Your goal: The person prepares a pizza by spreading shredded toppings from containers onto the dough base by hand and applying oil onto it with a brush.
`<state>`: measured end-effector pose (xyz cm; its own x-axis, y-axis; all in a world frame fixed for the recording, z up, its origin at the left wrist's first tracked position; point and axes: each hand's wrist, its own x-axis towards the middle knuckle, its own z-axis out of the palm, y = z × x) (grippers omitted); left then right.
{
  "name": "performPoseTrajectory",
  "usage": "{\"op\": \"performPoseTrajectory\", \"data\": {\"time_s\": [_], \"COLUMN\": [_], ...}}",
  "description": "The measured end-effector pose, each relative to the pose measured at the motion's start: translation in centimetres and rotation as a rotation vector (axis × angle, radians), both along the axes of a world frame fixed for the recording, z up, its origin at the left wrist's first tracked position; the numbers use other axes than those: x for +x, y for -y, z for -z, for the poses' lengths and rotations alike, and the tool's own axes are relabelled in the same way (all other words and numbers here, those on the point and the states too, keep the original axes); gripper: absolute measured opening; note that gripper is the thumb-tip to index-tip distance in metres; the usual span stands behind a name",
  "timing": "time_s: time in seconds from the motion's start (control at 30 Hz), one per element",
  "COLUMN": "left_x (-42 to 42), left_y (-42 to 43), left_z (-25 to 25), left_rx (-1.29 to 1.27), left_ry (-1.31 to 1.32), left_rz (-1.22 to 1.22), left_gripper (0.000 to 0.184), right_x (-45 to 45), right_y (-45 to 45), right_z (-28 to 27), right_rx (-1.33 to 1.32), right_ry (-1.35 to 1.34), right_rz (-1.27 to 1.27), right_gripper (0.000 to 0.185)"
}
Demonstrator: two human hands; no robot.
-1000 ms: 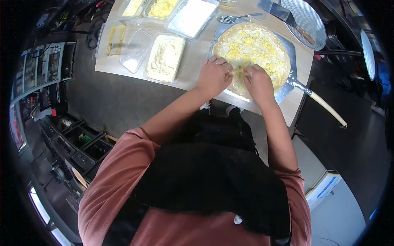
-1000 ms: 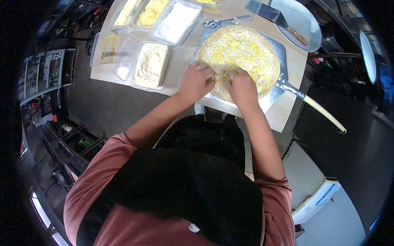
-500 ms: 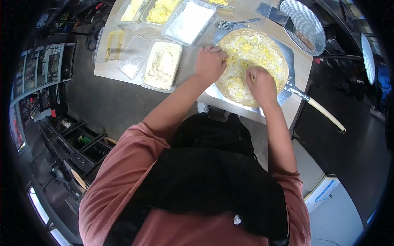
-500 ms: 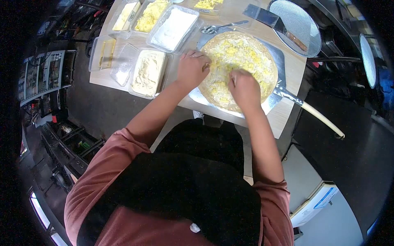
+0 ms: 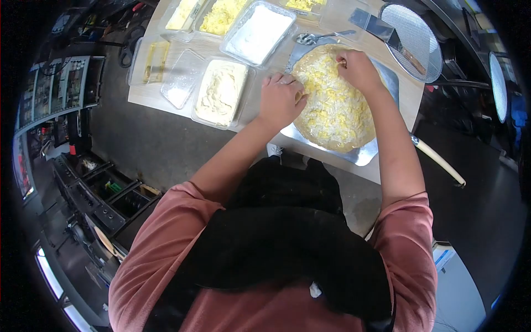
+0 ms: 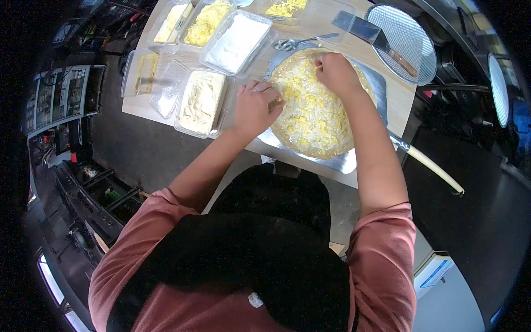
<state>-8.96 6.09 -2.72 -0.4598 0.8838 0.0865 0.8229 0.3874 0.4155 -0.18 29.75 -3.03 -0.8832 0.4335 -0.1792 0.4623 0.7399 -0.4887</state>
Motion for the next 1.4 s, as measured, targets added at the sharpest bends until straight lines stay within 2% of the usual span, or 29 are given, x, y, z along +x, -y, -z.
{"op": "performPoseTrajectory", "data": {"time_s": [0.13,0.3,0.43,0.5,0.7,0.83,0.97,1.17,1.27,1.4], "left_x": [0.0,-0.3,0.2,0.6,0.1,0.8,1.0,0.8,1.2,1.6], "left_y": [-1.1,-6.2,-9.5,-10.4,-10.8,-10.2,-10.4,-10.3,-9.5,-8.3], "left_z": [-0.1,0.7,1.4,1.6,1.6,2.0,2.3,1.8,1.1,0.3], "left_rx": [0.12,0.145,0.088,0.021,-0.159,-0.008,-0.023,-0.104,-0.111,-0.057], "left_ry": [0.035,0.092,0.053,0.029,0.019,-0.042,-0.06,-0.014,0.032,0.151], "left_rz": [-0.058,-0.064,-0.041,-0.039,0.006,-0.035,-0.05,-0.031,0.022,0.085], "left_gripper": [0.018,0.021,0.022,0.021,0.025,0.027,0.026,0.021,0.018,0.016], "right_x": [-0.3,-1.0,-1.1,-0.9,1.2,2.5,2.4,1.3,0.2,-0.1], "right_y": [-2.5,-4.9,-4.6,-4.3,-3.8,-1.8,-0.4,-0.6,-1.9,-3.7], "right_z": [0.5,1.8,0.4,0.2,0.9,0.2,-0.1,-0.4,1.3,1.2], "right_rx": [-0.152,-0.116,-0.069,-0.14,-0.169,-0.004,0.089,0.082,0.112,-0.017], "right_ry": [-0.086,-0.125,-0.169,-0.162,-0.251,-0.208,-0.11,-0.037,-0.172,-0.151], "right_rz": [0.101,-0.029,-0.054,-0.018,0.017,-0.182,-0.188,-0.174,-0.1,-0.118], "right_gripper": [0.024,0.022,0.019,0.018,0.021,0.029,0.022,0.012,0.011,0.013]}}
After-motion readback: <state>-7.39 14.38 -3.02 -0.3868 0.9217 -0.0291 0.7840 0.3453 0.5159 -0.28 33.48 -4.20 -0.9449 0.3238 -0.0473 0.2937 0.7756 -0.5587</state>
